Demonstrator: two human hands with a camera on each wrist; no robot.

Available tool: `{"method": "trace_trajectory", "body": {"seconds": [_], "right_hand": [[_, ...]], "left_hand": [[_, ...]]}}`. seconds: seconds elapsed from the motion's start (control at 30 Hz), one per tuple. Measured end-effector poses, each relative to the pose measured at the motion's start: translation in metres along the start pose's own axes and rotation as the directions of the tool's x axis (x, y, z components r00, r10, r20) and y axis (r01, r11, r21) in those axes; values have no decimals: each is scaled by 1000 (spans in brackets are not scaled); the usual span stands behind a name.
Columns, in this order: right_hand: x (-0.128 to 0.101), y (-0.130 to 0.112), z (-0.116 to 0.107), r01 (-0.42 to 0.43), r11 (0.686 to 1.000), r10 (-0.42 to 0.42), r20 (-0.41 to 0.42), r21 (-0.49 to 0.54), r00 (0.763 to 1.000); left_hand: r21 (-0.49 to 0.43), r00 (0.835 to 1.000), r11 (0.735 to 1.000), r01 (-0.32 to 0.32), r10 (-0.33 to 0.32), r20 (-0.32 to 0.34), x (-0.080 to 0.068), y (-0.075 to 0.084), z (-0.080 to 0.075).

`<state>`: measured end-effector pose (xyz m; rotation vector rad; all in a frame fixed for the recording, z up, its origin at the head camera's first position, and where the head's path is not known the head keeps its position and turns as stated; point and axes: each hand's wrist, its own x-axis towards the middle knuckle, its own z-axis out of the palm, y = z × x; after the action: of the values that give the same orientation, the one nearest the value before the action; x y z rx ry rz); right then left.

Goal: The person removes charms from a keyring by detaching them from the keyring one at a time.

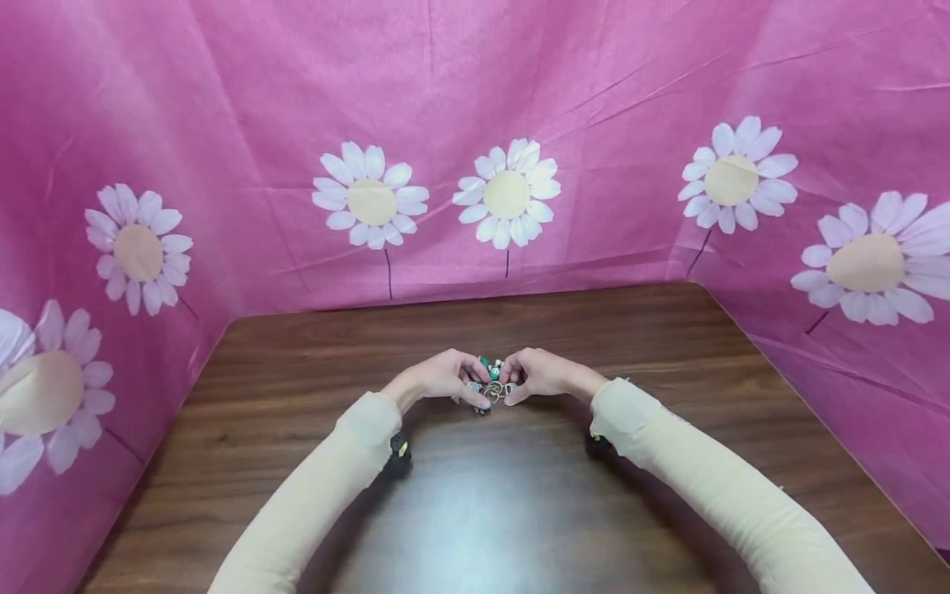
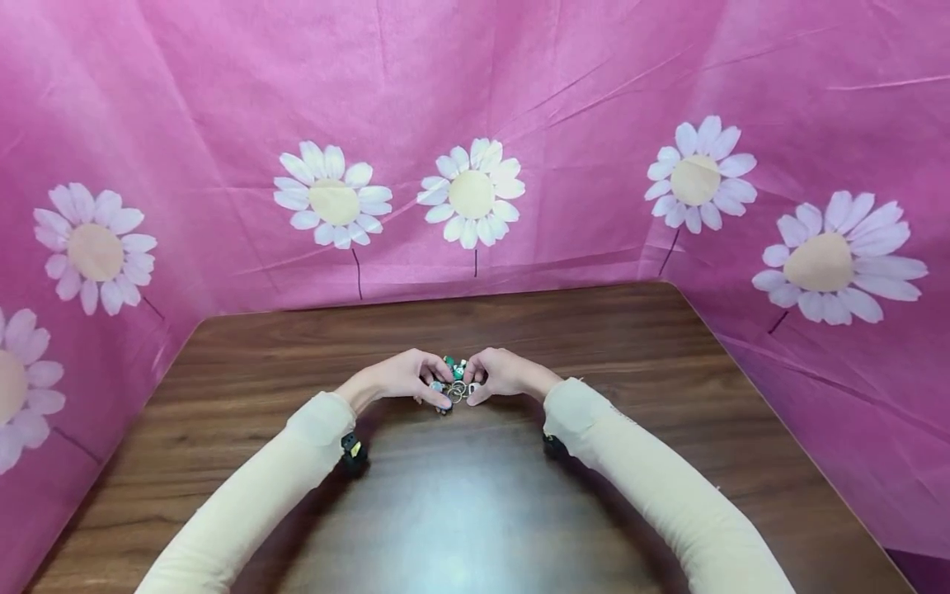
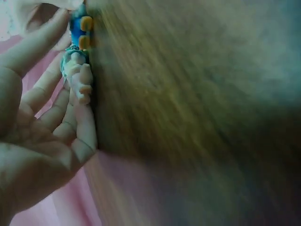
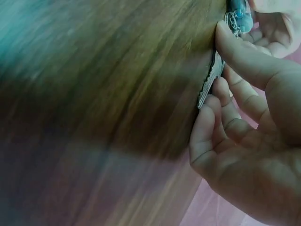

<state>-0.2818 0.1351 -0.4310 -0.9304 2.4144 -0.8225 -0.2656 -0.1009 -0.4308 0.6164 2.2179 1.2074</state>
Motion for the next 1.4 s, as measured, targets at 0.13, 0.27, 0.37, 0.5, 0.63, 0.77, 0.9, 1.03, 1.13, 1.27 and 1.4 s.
{"method": "trace_trajectory", "body": {"seconds": [0.13, 0.27, 0.37, 0.5, 0.63, 0.77, 0.9, 1.03, 1.13, 1.27, 1.4], "right_hand": [[0, -3, 4, -43, 999, 42, -25, -24, 999], [0, -3, 3, -60, 998, 60, -21, -8, 998], [1, -3, 4, -62, 998, 62, -22, 2, 998], [-2, -4, 6, -48, 999, 48, -50, -5, 998], [-5, -7, 8, -16, 1000, 15, -93, -17, 996], [-6, -7, 10, -34, 999, 32, -124, -16, 992], [-8, -4, 12, -76, 997, 74, -125, -8, 989], [-8, -6, 15, -57, 998, 54, -126, -23, 991], [-9, -6, 15, -38, 999, 33, -123, -38, 992], [-12, -7, 12, 4, 1000, -5, -113, -12, 994], [-17, -11, 8, 54, 997, -51, -77, 45, 996]], "left_hand": [[201, 998, 980, -12, 23, -55, 1, 3, 8], [295, 995, 955, 26, 4, -102, 0, 6, 12], [305, 994, 951, 39, -5, -112, -1, 8, 13], [327, 994, 944, 31, 5, -110, -2, 12, 12], [329, 994, 943, 41, -5, -111, -2, 15, 10], [345, 993, 937, 56, -16, -118, 0, 15, 10], [364, 994, 930, 57, -18, -108, 3, 13, 14], [405, 992, 912, 67, -16, -128, 0, 13, 19], [472, 987, 879, 71, 5, -159, -1, 15, 24], [532, 978, 843, 77, 40, -205, 0, 18, 29], [503, 972, 863, 44, 78, -219, -4, 17, 31]]}}
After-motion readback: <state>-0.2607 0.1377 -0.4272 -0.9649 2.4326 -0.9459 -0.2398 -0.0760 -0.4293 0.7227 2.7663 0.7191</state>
